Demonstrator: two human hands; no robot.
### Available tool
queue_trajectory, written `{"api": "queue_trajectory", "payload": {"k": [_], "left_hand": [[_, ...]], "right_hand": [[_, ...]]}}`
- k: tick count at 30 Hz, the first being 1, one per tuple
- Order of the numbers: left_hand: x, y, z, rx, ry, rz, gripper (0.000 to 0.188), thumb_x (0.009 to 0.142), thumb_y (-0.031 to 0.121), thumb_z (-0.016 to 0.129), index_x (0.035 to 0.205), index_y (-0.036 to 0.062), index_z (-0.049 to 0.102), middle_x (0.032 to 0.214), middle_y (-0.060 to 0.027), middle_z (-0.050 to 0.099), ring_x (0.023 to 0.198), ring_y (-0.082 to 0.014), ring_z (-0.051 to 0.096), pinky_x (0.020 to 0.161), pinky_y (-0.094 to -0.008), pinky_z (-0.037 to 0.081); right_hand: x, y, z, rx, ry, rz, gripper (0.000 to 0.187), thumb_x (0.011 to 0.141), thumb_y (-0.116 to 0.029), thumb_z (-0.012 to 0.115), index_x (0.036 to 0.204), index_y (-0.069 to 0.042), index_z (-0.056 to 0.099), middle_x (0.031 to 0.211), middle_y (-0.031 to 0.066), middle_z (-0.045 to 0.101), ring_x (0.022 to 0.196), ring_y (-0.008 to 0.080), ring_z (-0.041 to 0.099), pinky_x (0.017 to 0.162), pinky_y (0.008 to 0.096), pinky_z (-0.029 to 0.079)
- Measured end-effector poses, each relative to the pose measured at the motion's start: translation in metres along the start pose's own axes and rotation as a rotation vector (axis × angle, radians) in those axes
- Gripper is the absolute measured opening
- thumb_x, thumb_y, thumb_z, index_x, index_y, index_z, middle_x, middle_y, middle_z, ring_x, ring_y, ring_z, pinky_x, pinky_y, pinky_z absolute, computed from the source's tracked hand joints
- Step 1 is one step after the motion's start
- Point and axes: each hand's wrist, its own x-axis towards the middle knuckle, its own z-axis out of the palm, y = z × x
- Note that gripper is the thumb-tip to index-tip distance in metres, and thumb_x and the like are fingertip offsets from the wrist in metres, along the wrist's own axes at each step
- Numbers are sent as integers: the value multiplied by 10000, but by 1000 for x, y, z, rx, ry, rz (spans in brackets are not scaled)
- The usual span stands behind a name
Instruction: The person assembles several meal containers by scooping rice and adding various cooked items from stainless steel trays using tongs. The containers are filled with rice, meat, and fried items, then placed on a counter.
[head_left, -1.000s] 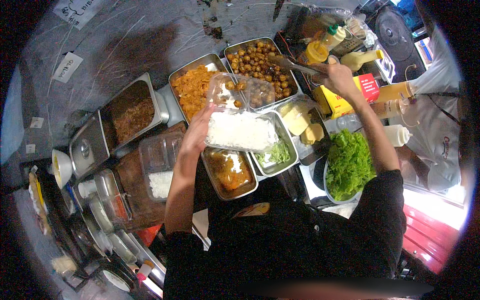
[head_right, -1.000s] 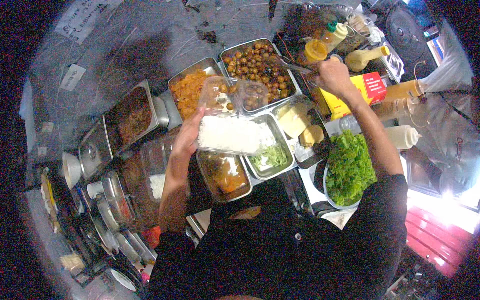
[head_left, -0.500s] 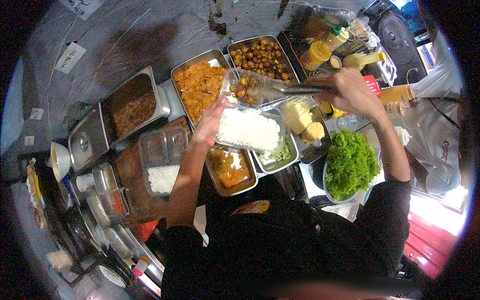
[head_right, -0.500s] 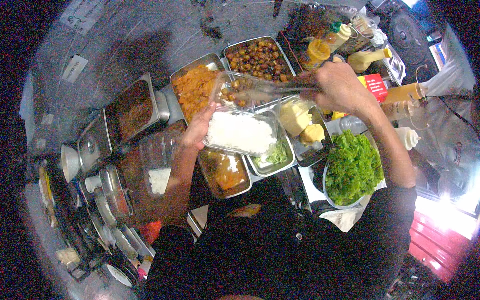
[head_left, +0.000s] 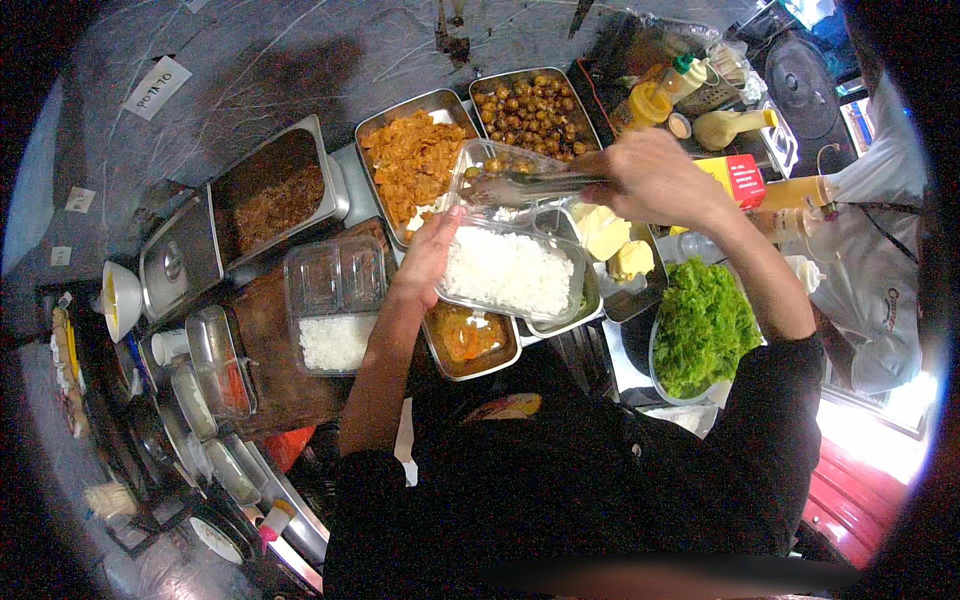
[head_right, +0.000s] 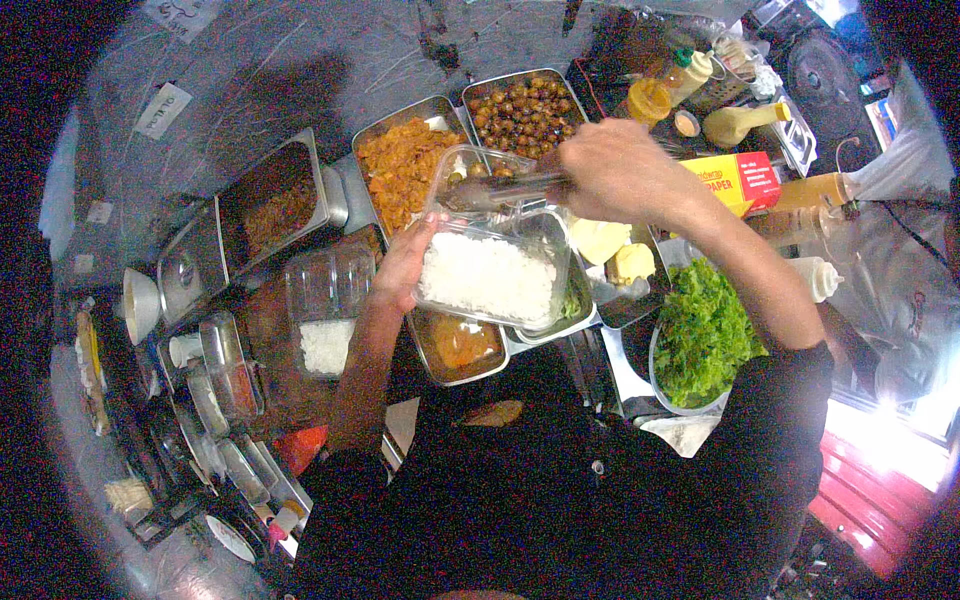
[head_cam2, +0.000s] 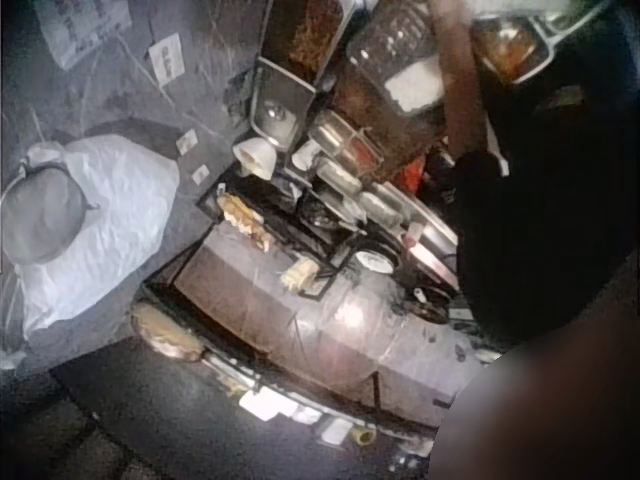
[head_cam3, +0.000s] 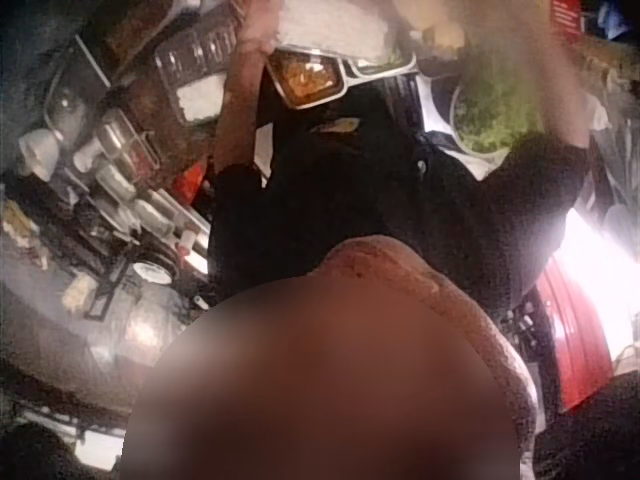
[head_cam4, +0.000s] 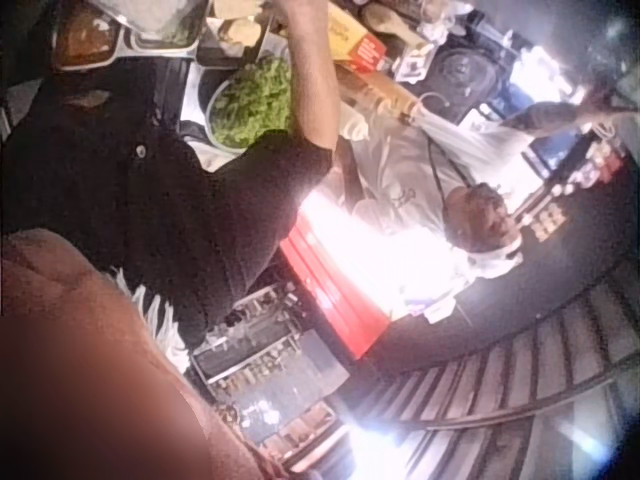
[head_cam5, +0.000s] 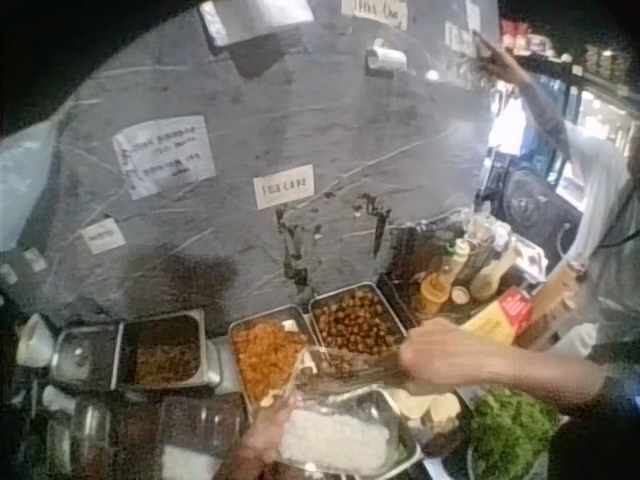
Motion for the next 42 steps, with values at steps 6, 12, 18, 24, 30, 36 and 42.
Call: {"api": "queue_trajectory", "payload": {"k": [6, 12, 18, 24, 30, 36, 42], "left_hand": [[-16, 1, -9, 5, 2, 82, 429, 1010, 373, 419, 1216, 23, 557, 1154, -100, 653, 1000, -172, 607, 878, -321, 502], [-49, 4, -35, 213, 16, 248, 446, 1027, 356, 370, 1223, -5, 545, 1162, -124, 646, 1026, -190, 612, 905, -314, 486], [-102, -7, -72, 590, 112, 520, 431, 1037, 313, 340, 1234, -17, 535, 1160, -129, 643, 1010, -189, 609, 898, -299, 480], [-148, -18, -105, -110, 318, 99, 469, 1002, 394, 401, 1293, 38, 496, 1209, -93, 622, 870, -157, 611, 748, -266, 512], [-181, -33, -148, 30, 305, 154, 498, 991, 422, 410, 1315, 52, 486, 1254, -76, 605, 976, -175, 585, 833, -294, 485], [-217, -29, -179, -39, 376, 98, 589, 981, 482, 396, 1347, 26, 460, 1274, -122, 586, 1132, -221, 546, 985, -367, 425], [-286, -32, -232, -142, 638, 259, 579, 991, 487, 387, 1341, 35, 481, 1289, -146, 569, 1153, -261, 545, 1008, -393, 411]], "right_hand": [[-2, 38, -37, 233, 17, 225, 441, 794, -421, 671, 1015, -39, 686, 866, 257, 656, 865, 377, 649, 792, 468, 503], [-15, 63, -40, 361, 146, 462, 354, 857, -346, 639, 1115, -107, 679, 746, 143, 669, 650, 231, 646, 620, 375, 504], [24, 17, -45, 631, 83, 332, 447, 882, -274, 638, 1279, -76, 588, 670, -13, 558, 551, 63, 484, 452, 233, 368], [53, -46, -83, 707, -36, 209, 458, 865, -282, 643, 1243, -27, 600, 750, 30, 633, 610, 91, 563, 494, 278, 445], [45, -3, -49, -244, -9, 358, 385, 807, -320, 666, 1081, -49, 655, 873, 208, 683, 771, 337, 684, 687, 456, 529], [12, 68, 63, -386, 1, 482, 224, 752, -287, 656, 805, -70, 676, 750, 165, 671, 705, 335, 680, 616, 459, 543], [29, 109, 140, -403, 63, 467, 207, 739, -278, 642, 808, -89, 689, 748, 162, 672, 712, 335, 681, 613, 454, 545]]}}
